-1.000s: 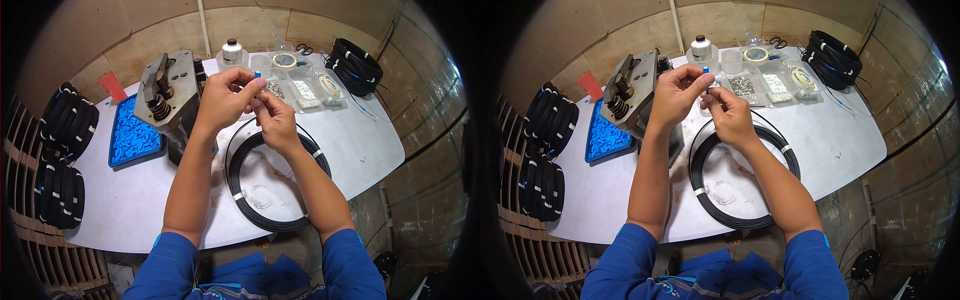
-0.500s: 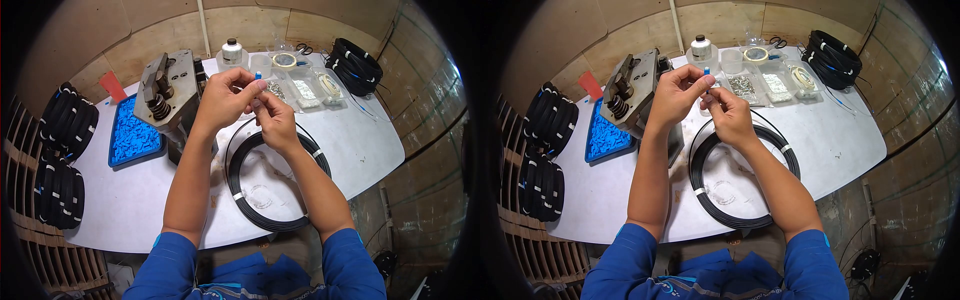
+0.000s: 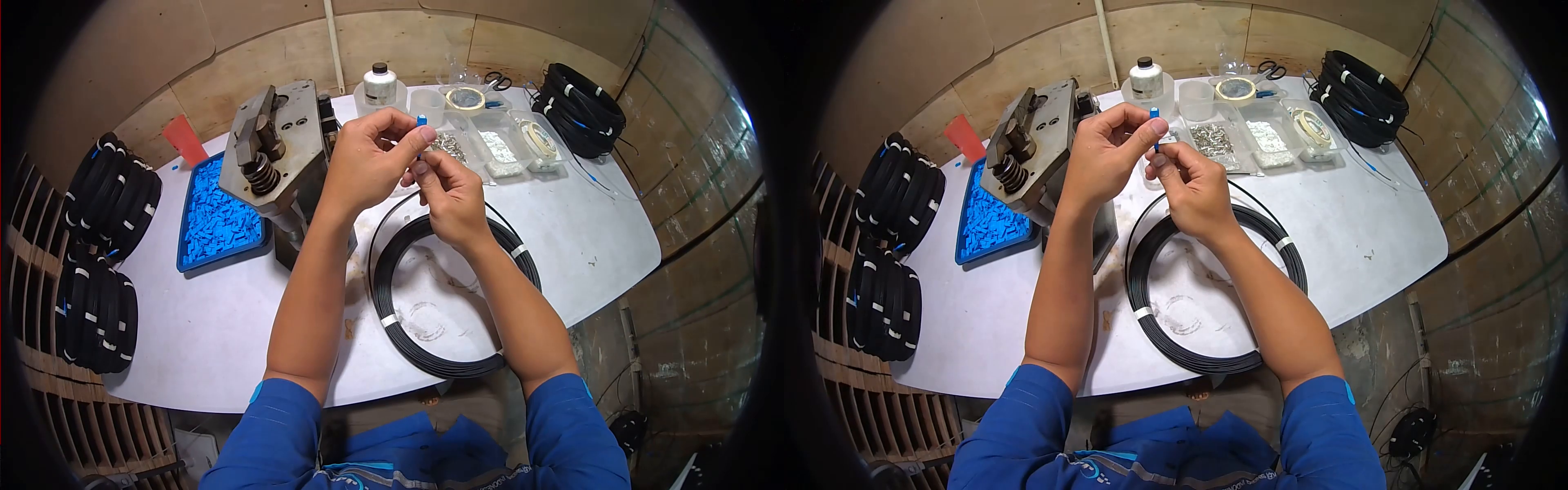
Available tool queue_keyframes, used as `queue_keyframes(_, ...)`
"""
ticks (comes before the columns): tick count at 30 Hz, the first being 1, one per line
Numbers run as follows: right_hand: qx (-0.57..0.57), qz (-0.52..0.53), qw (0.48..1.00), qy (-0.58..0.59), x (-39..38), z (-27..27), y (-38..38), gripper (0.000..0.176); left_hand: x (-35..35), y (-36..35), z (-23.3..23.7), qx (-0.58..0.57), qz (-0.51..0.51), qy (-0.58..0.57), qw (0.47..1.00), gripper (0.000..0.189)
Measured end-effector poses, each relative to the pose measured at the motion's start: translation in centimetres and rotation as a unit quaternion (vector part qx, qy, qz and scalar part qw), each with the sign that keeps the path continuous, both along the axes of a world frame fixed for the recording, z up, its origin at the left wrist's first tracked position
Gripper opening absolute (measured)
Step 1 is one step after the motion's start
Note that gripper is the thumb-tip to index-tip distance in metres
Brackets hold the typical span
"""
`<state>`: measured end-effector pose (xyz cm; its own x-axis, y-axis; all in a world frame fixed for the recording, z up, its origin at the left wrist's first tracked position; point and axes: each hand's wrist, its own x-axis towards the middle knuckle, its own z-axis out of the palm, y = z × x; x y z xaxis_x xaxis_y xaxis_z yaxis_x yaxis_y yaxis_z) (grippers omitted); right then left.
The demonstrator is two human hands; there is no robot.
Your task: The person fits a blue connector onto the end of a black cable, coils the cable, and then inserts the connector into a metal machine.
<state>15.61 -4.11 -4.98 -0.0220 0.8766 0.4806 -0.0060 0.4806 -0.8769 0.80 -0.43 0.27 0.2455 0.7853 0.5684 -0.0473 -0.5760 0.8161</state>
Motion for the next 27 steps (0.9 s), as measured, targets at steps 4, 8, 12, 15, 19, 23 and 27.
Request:
queue_keyframes(4,0.001,-0.006,1.0,-0.006,0.0,0.1,-0.1,0.017,0.0,-0.2,0.1,-0.03,-0.022,-0.003,0.999,0.024)
queue_keyframes(8,0.001,-0.004,1.0,0.0,0.0,0.4,-0.3,0.016,0.0,0.1,-0.1,0.007,0.012,0.004,1.0,0.023)
queue_keyframes(12,0.005,-0.013,1.0,-0.01,0.1,0.4,-0.3,0.016,0.2,-0.1,0.0,0.001,0.002,-0.002,1.0,0.023)
queue_keyframes(15,0.007,-0.019,0.999,-0.03,0.1,0.1,0.0,0.015,0.0,-0.3,0.2,-0.039,-0.025,0.008,0.999,0.024)
queue_keyframes(19,0.05,-0.024,0.998,0.011,-0.1,-0.5,0.4,0.012,0.0,-0.2,0.1,-0.02,-0.004,0.005,1.0,0.025)
queue_keyframes(23,0.05,-0.054,0.997,-0.006,0.0,-0.7,0.4,0.012,-0.1,-0.3,0.2,-0.004,-0.001,0.013,1.0,0.026)
queue_keyframes(27,0.059,-0.036,0.998,0.011,0.0,-0.8,0.7,0.012,-0.3,-0.2,0.2,0.038,0.001,0.04,0.998,0.026)
